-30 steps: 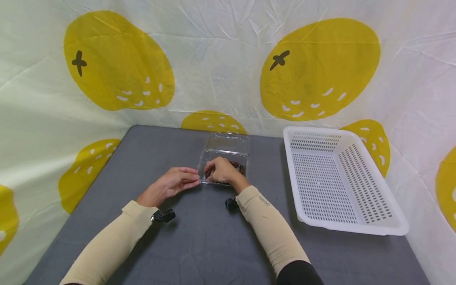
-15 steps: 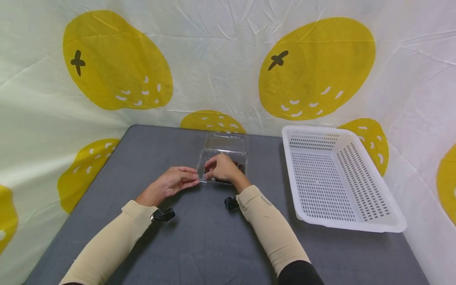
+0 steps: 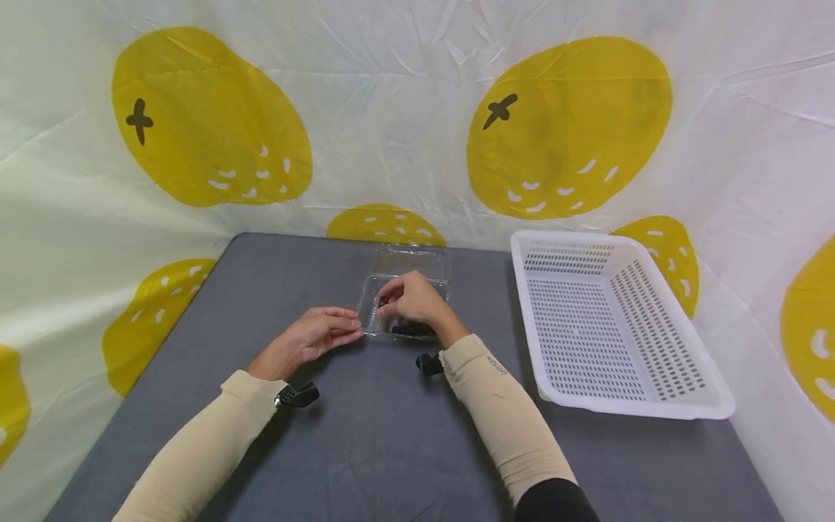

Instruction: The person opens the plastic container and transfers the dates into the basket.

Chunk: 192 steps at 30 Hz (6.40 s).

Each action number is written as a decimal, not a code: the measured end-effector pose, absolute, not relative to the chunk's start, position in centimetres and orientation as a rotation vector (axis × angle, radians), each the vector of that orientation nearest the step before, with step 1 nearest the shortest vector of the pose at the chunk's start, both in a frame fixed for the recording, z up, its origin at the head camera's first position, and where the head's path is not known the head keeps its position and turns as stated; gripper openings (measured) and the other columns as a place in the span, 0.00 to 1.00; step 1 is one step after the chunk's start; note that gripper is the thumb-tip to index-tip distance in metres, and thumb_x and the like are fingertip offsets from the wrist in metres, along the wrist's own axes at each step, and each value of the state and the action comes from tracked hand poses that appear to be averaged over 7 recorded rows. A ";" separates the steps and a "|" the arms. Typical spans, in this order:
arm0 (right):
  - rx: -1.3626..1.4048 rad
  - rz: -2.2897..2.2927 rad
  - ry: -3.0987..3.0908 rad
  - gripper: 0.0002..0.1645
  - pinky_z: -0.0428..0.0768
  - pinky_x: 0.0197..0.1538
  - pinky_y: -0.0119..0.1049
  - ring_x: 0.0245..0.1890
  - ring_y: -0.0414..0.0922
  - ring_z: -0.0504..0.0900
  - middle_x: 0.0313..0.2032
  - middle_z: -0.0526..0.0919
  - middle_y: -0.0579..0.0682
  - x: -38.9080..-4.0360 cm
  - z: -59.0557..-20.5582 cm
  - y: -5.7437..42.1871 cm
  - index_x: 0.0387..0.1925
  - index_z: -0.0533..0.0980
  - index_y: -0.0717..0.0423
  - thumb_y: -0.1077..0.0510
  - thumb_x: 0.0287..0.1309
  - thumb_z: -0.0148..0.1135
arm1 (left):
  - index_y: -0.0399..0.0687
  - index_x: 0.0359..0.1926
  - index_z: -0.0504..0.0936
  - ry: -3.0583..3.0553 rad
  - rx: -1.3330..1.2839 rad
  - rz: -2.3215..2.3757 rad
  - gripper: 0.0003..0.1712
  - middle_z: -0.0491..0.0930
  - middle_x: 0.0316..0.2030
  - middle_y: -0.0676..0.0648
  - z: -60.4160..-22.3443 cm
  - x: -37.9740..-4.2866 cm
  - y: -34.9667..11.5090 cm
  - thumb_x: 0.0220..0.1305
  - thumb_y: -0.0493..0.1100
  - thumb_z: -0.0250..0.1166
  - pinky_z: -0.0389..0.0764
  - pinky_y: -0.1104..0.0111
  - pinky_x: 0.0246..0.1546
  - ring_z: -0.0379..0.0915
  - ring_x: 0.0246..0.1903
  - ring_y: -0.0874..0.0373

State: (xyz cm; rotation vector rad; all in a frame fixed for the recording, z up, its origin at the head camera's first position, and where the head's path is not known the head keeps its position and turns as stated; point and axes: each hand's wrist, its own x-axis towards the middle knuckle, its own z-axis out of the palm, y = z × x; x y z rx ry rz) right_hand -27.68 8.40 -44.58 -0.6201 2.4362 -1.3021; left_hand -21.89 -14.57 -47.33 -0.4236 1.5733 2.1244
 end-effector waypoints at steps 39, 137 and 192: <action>-0.538 -1.396 2.515 0.20 0.83 0.42 0.34 0.38 0.47 0.82 0.40 0.89 0.58 -29.2 -37.9 15.0 0.48 0.87 0.60 0.58 0.54 0.80 | 0.23 0.65 0.71 1.592 -0.401 2.120 0.25 0.84 0.35 0.43 -46.4 -22.5 -14.4 0.68 0.23 0.63 0.93 0.66 0.43 0.87 0.36 0.56; -0.051 -1.182 2.715 0.29 0.77 0.59 0.39 0.45 0.38 0.81 0.46 0.91 0.46 -28.8 -40.8 34.4 0.60 0.82 0.61 0.50 0.62 0.75 | 0.24 0.61 0.75 1.594 -0.354 2.121 0.23 0.86 0.36 0.43 -48.1 -21.3 -15.0 0.66 0.25 0.66 0.93 0.64 0.45 0.88 0.39 0.54; -0.407 -1.484 2.475 0.24 0.84 0.51 0.25 0.42 0.34 0.88 0.50 0.90 0.54 -29.7 -36.0 23.8 0.58 0.80 0.68 0.61 0.63 0.73 | 0.19 0.63 0.70 1.581 -0.316 2.151 0.24 0.85 0.32 0.45 -47.9 -20.8 -14.8 0.67 0.23 0.63 0.93 0.65 0.43 0.87 0.36 0.55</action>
